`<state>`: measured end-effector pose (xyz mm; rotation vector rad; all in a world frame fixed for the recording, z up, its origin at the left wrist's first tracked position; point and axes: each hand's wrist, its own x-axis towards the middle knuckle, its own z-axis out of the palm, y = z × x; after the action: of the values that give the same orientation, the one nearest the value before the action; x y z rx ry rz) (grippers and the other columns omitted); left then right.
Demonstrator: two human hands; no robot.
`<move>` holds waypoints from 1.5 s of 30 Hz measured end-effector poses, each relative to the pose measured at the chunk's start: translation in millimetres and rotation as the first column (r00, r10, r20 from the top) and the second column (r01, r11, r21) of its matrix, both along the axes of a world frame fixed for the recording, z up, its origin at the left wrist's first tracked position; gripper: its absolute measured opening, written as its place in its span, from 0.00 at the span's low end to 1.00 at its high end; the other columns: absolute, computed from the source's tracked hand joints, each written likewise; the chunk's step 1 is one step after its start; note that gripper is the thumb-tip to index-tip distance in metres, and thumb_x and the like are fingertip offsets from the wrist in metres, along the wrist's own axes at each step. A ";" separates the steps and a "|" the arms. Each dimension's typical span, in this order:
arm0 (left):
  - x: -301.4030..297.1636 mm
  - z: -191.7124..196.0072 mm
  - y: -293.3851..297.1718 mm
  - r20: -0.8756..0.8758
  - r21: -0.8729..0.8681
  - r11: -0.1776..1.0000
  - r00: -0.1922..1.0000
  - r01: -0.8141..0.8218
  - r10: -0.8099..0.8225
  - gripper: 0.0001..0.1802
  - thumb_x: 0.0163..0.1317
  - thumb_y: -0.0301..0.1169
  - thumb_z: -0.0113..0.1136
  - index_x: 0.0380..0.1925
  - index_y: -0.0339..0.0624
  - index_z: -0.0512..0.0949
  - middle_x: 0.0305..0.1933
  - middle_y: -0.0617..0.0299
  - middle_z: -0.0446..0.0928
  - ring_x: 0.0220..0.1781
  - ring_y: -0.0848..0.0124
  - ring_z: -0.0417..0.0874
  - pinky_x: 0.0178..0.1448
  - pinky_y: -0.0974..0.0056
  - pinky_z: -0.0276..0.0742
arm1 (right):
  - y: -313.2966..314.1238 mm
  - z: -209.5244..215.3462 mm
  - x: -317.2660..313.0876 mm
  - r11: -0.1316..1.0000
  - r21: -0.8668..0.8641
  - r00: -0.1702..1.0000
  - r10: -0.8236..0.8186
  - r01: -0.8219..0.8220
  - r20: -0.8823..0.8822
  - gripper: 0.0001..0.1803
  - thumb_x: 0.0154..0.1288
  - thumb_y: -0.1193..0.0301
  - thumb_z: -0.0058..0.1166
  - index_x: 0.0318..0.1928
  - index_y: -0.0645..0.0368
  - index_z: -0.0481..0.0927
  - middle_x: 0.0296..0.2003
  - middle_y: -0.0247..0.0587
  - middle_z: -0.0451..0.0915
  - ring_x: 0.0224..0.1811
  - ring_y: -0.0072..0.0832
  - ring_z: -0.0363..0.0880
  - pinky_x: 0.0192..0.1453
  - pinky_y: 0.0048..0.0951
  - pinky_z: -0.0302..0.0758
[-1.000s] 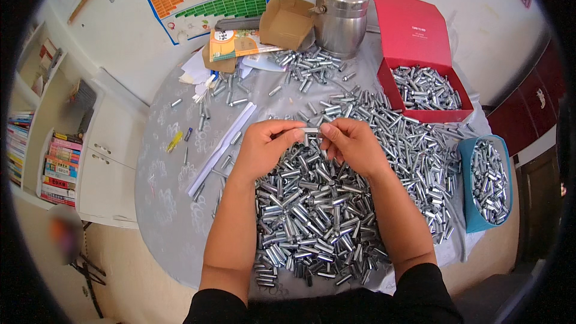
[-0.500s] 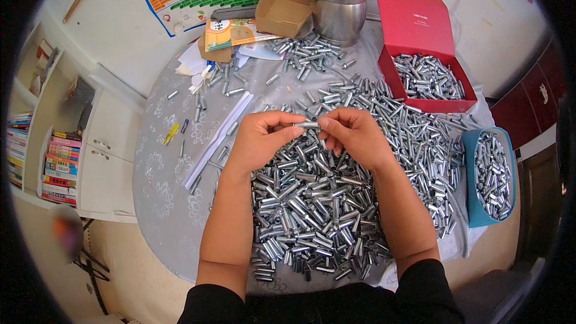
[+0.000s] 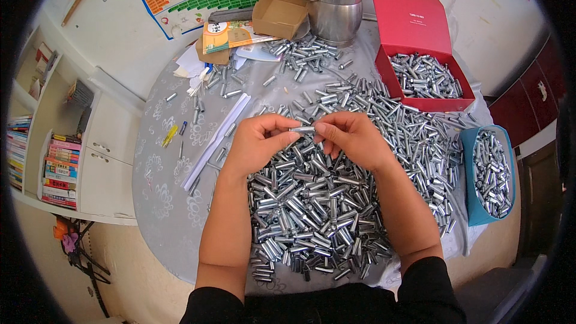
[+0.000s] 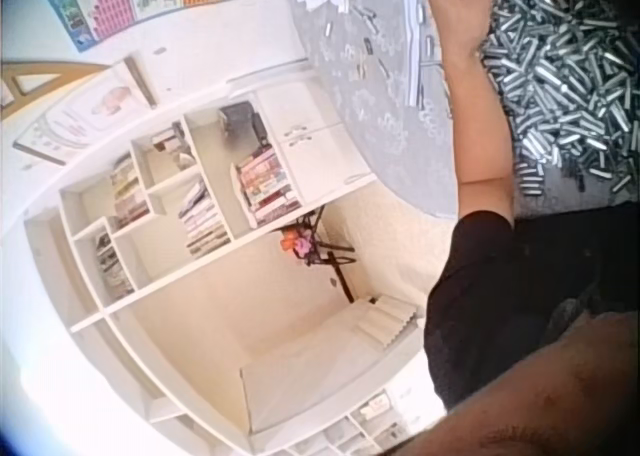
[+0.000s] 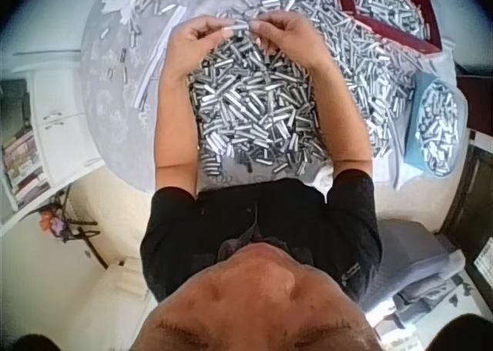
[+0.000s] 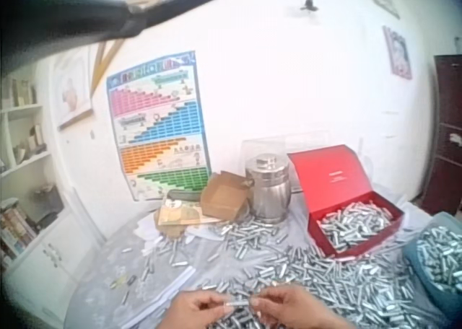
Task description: The person repeatedly picks up small cylindrical metal parts from a large pile on a table and joins them together by hand. They then place the assembled pairs back onto the pile. The process is repetitive and involves handling the parts one at a time.
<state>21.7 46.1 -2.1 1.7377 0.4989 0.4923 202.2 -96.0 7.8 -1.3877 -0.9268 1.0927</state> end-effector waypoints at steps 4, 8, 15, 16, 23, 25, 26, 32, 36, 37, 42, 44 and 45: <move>-5.7 -4.6 -1.2 -0.001 -0.019 1.000 1.000 0.023 -0.023 0.12 0.57 0.21 0.67 0.43 0.36 0.83 0.32 0.68 0.82 0.32 0.84 0.77 0.37 0.76 0.73 | -3.1 -4.4 -1.2 0.999 -0.002 0.999 0.048 -0.048 0.023 0.11 0.70 0.68 0.55 0.42 0.64 0.82 0.29 0.31 0.81 0.26 0.15 0.75 0.28 0.18 0.74; -9.2 -2.3 -4.7 0.019 -0.021 1.000 1.000 0.002 -0.002 0.12 0.57 0.21 0.67 0.43 0.36 0.83 0.31 0.68 0.81 0.31 0.84 0.77 0.36 0.77 0.72 | -2.8 -4.6 -3.6 0.998 -0.030 0.998 0.061 -0.062 -0.006 0.11 0.70 0.67 0.55 0.42 0.64 0.82 0.29 0.31 0.81 0.26 0.15 0.75 0.28 0.18 0.74; -9.9 -5.3 -11.0 0.013 -0.022 0.999 0.999 -0.034 0.034 0.12 0.57 0.21 0.67 0.42 0.34 0.83 0.33 0.65 0.83 0.32 0.83 0.78 0.36 0.76 0.73 | -3.3 -7.2 -7.0 0.992 0.124 0.996 -0.001 0.013 -0.094 0.09 0.66 0.74 0.59 0.44 0.65 0.81 0.30 0.30 0.81 0.28 0.16 0.75 0.30 0.19 0.73; -10.3 -5.7 -11.4 0.012 -0.024 0.999 0.999 -0.041 0.041 0.12 0.57 0.21 0.67 0.42 0.34 0.83 0.34 0.64 0.84 0.33 0.82 0.79 0.37 0.76 0.74 | -4.0 -3.1 -6.4 0.999 0.045 0.999 0.008 -0.006 -0.050 0.09 0.66 0.74 0.59 0.44 0.65 0.81 0.30 0.30 0.81 0.27 0.16 0.75 0.30 0.19 0.73; -6.5 -11.3 -9.3 0.073 -0.065 0.998 0.997 -0.026 0.030 0.13 0.58 0.20 0.66 0.44 0.33 0.82 0.34 0.62 0.84 0.33 0.81 0.80 0.37 0.76 0.75 | -2.0 -5.1 -4.5 1.000 0.009 1.000 -0.010 0.010 0.026 0.11 0.69 0.67 0.56 0.44 0.63 0.81 0.30 0.31 0.82 0.22 0.15 0.73 0.27 0.18 0.69; -4.6 -7.3 -10.1 0.058 -0.049 0.998 0.997 -0.038 0.041 0.13 0.58 0.21 0.66 0.44 0.33 0.82 0.34 0.61 0.84 0.32 0.81 0.80 0.36 0.76 0.74 | -3.6 0.5 -2.9 0.998 -0.064 0.999 0.022 -0.019 0.038 0.11 0.69 0.69 0.57 0.44 0.65 0.81 0.30 0.29 0.81 0.23 0.14 0.73 0.26 0.18 0.68; -5.0 -7.9 -9.7 0.053 -0.053 0.998 0.998 -0.041 0.044 0.13 0.58 0.21 0.66 0.44 0.33 0.82 0.34 0.61 0.84 0.31 0.82 0.79 0.35 0.76 0.73 | -3.1 -2.9 -3.2 1.000 -0.017 0.999 0.011 -0.010 0.037 0.11 0.68 0.69 0.58 0.44 0.65 0.81 0.29 0.29 0.81 0.24 0.14 0.73 0.26 0.18 0.68; -4.1 -8.9 -8.8 0.056 -0.086 0.995 0.997 -0.054 0.059 0.12 0.58 0.21 0.66 0.43 0.33 0.82 0.34 0.61 0.84 0.31 0.82 0.79 0.34 0.77 0.73 | -1.6 -2.0 -6.8 0.999 0.005 0.999 -0.033 0.033 0.005 0.11 0.67 0.70 0.59 0.47 0.62 0.80 0.28 0.28 0.79 0.25 0.13 0.74 0.25 0.17 0.66; -1.2 -10.7 -9.3 0.060 -0.077 0.996 0.997 -0.049 0.054 0.12 0.58 0.21 0.66 0.43 0.33 0.82 0.34 0.61 0.84 0.32 0.82 0.80 0.35 0.76 0.74 | -2.7 -7.6 -6.1 0.998 0.049 0.999 -0.047 0.047 0.007 0.11 0.67 0.70 0.59 0.47 0.61 0.80 0.29 0.27 0.79 0.25 0.13 0.74 0.24 0.16 0.66; -0.4 -11.0 -9.5 0.061 -0.075 0.996 0.997 -0.048 0.053 0.12 0.58 0.20 0.66 0.43 0.33 0.82 0.34 0.61 0.84 0.32 0.82 0.80 0.36 0.76 0.74 | -2.8 -7.7 -7.1 0.994 0.083 0.998 -0.069 0.070 -0.010 0.11 0.67 0.70 0.59 0.47 0.61 0.81 0.29 0.27 0.79 0.24 0.13 0.74 0.24 0.16 0.66; -0.9 -11.2 -11.2 0.053 -0.075 0.995 0.997 -0.059 0.063 0.12 0.58 0.20 0.66 0.43 0.33 0.82 0.35 0.61 0.84 0.34 0.81 0.82 0.37 0.76 0.76 | -2.1 -10.7 -4.7 0.999 0.038 0.999 -0.026 0.024 0.034 0.10 0.67 0.71 0.58 0.46 0.61 0.81 0.29 0.27 0.79 0.24 0.13 0.73 0.24 0.16 0.68; 0.0 -12.5 -10.7 0.073 -0.085 0.995 0.996 -0.054 0.060 0.12 0.58 0.20 0.65 0.43 0.33 0.82 0.35 0.61 0.84 0.34 0.80 0.82 0.37 0.76 0.76 | -2.4 -10.4 -4.7 0.998 0.041 0.999 -0.037 0.036 0.028 0.10 0.68 0.71 0.58 0.47 0.61 0.81 0.29 0.27 0.79 0.24 0.13 0.73 0.24 0.17 0.69; -0.3 -13.2 -10.2 0.090 -0.094 0.994 0.994 -0.051 0.060 0.12 0.58 0.20 0.65 0.43 0.33 0.82 0.35 0.61 0.84 0.34 0.80 0.82 0.37 0.76 0.76 | -1.8 -9.1 -4.1 0.999 0.012 0.999 -0.032 0.032 0.013 0.10 0.68 0.71 0.57 0.47 0.62 0.80 0.28 0.27 0.79 0.24 0.13 0.73 0.24 0.17 0.69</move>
<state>21.4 35.9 -15.4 1.6088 0.4974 0.5782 198.1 -97.8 -1.3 -1.3971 -0.9159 1.0541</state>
